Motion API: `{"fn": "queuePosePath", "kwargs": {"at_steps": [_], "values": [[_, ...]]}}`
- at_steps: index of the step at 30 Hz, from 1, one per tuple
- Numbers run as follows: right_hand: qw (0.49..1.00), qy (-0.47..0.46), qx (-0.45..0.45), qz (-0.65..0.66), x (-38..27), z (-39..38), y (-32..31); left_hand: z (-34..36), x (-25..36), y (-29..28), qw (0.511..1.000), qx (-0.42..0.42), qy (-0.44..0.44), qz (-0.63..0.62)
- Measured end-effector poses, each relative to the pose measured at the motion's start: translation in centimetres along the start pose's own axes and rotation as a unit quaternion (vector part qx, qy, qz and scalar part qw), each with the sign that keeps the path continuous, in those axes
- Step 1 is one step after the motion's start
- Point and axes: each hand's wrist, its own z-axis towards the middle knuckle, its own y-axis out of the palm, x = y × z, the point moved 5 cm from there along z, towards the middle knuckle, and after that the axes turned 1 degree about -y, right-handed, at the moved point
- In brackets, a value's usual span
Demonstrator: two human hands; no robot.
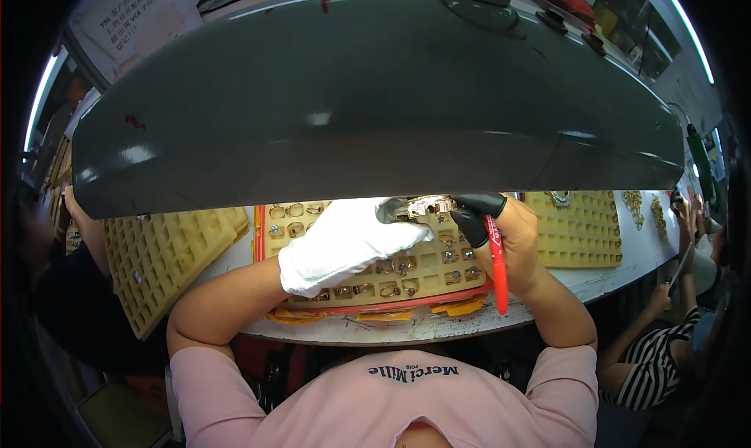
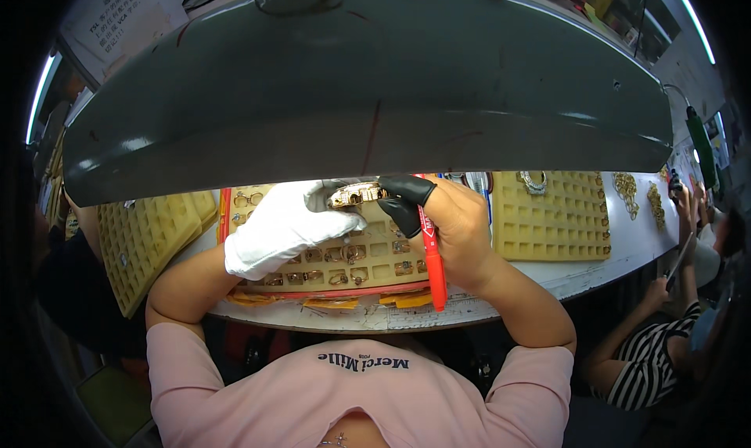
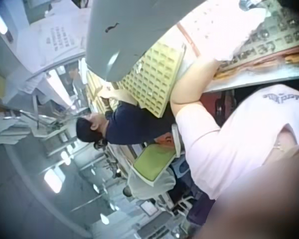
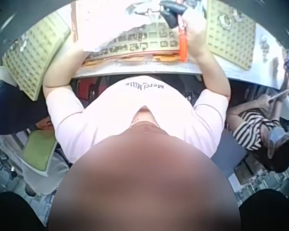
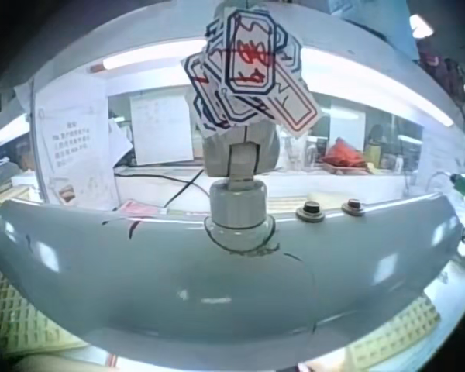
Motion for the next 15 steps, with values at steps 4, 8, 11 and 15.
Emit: {"fn": "queuePosePath", "kwargs": {"at_steps": [4,8,11,15], "values": [[1.000,0.003,-0.008,0.002,0.2,-0.1,-0.1,-0.1,0.6,-0.3,0.997,0.040,0.036,0.053],[0.999,-0.026,0.006,-0.022,-0.2,0.3,-0.2,-0.6,0.7,-0.5,0.999,0.012,-0.044,0.030],[1.000,-0.020,-0.021,0.000,-0.7,0.6,0.2,-0.1,-0.1,-0.5,0.999,0.010,-0.023,0.042],[0.997,-0.072,-0.008,-0.012,-1.0,0.7,0.4,-0.3,0.2,0.0,0.999,-0.001,-0.026,-0.045]]}}
